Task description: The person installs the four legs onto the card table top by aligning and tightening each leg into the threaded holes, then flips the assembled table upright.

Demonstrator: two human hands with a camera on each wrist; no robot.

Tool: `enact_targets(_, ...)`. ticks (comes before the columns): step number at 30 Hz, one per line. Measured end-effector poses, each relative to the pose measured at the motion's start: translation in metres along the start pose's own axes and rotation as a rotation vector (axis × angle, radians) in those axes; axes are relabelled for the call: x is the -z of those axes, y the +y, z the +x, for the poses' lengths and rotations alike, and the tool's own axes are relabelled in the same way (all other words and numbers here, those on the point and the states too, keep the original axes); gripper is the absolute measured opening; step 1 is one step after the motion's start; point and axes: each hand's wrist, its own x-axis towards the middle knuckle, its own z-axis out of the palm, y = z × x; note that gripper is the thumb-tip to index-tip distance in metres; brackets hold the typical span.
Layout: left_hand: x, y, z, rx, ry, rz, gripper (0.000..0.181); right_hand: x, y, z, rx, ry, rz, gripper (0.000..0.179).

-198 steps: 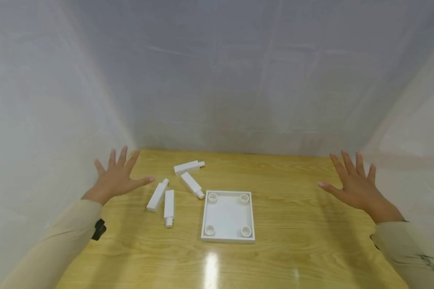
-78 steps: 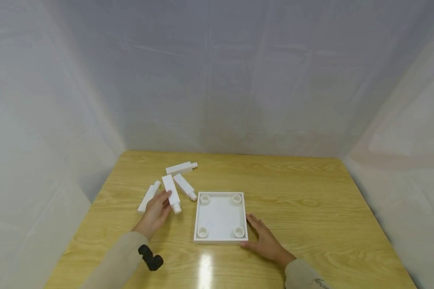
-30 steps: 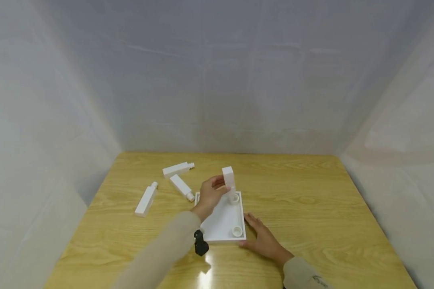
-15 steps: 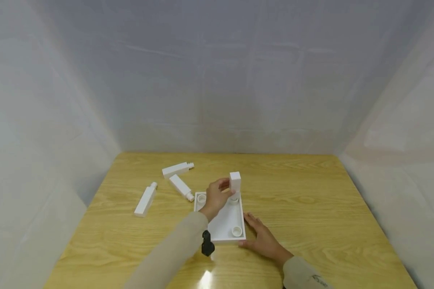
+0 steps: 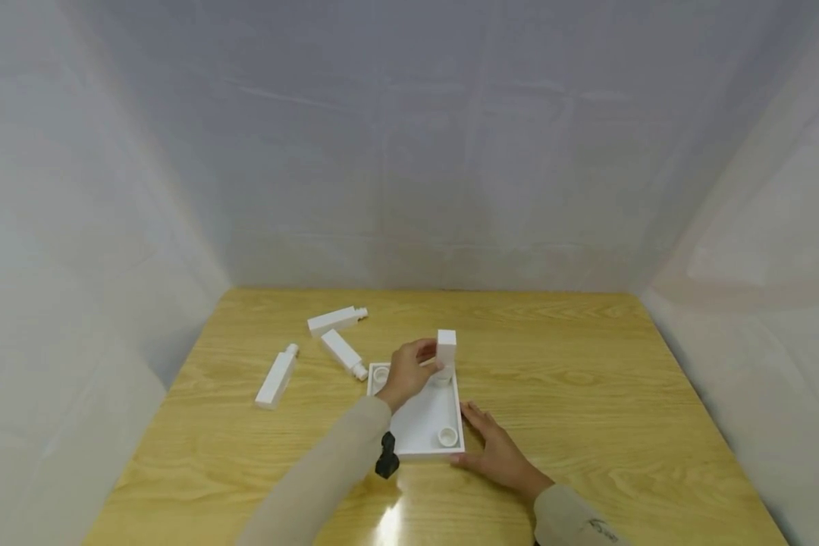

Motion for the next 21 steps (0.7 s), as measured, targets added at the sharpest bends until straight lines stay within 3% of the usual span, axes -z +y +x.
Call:
enact_targets(12, 0.0024, -0.0046, -0.0001, 0.060, -0.039, -0.002, 0.042, 0.0008, -0.0010, 0.0000, 0.016, -0.021, -0.007, 0.091)
enact_targets(21, 0.0025, -0.0029, -0.0011, 0.059, -0.026, -0.050, 0.047, 0.0013, -0.0020, 0.0025, 0.009, -0.023, -0.012, 0.091)
